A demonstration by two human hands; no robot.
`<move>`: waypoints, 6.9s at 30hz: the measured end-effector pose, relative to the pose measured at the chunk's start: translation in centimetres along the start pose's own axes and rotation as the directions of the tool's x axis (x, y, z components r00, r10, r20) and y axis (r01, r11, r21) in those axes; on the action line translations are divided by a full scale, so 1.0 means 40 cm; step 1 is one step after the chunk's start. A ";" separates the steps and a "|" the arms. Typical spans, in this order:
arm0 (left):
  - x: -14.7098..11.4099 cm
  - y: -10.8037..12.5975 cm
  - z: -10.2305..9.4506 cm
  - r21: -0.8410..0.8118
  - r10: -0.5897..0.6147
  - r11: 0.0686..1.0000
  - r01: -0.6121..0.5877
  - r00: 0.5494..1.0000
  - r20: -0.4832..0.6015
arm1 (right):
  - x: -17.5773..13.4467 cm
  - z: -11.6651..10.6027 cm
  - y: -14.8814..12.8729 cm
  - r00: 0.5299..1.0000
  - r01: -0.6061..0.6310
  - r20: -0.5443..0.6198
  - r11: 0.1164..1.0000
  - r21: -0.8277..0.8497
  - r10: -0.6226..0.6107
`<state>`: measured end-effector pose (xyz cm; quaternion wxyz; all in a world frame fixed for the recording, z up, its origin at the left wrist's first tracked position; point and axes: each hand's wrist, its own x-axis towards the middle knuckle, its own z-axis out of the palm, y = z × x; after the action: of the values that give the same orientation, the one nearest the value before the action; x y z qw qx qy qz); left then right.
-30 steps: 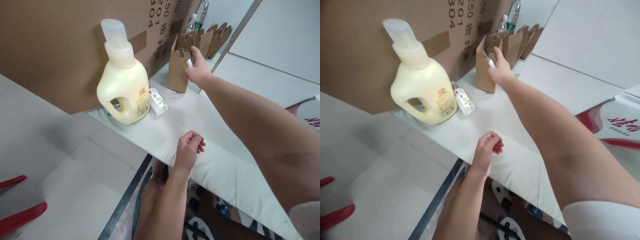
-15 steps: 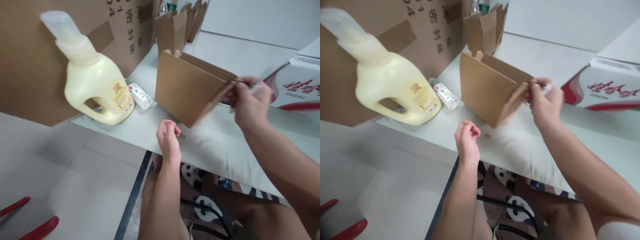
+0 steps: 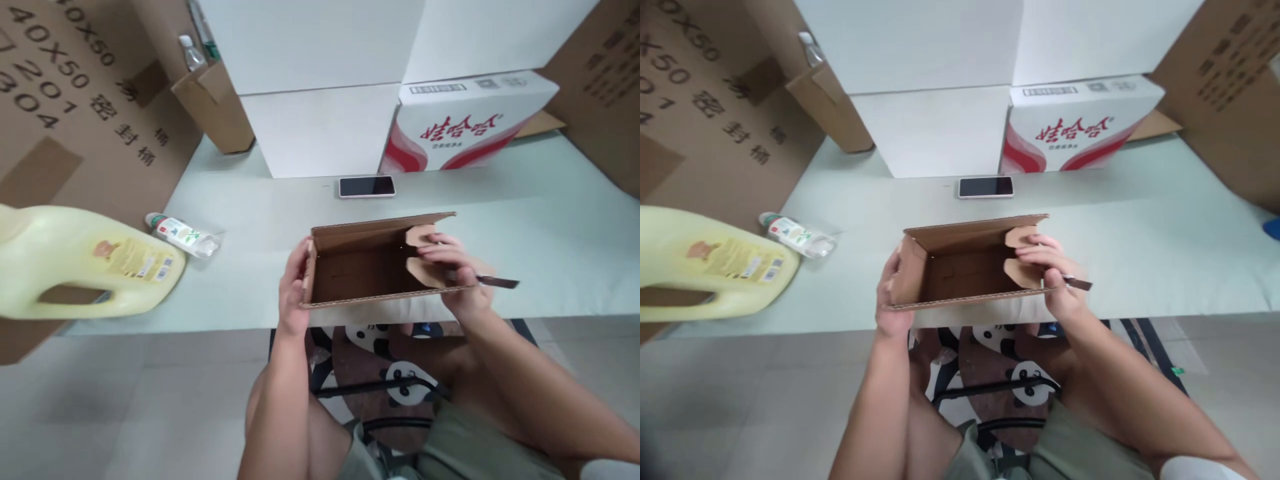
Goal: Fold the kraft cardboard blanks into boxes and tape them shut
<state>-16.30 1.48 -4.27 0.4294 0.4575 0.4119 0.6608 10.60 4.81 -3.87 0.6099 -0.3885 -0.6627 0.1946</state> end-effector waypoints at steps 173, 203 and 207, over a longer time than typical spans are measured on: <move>-0.041 -0.118 0.173 0.518 0.540 0.624 -0.586 0.802 0.257 | 0.006 -0.031 -0.128 0.997 -0.044 0.075 0.971 0.236 0.027; -0.053 -0.121 0.164 0.536 0.545 0.622 -0.571 0.807 0.227 | -0.014 0.057 -0.148 0.964 0.265 0.174 0.747 -0.609 -0.201; -0.050 -0.114 0.162 0.526 0.517 0.635 -0.566 0.817 0.254 | -0.010 0.031 -0.154 0.958 0.287 0.159 0.771 -0.569 -0.239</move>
<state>-8.77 1.91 -7.48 0.0669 0.6936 0.4190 0.5821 7.68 0.96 0.15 0.4553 -0.4531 -0.7609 -0.0917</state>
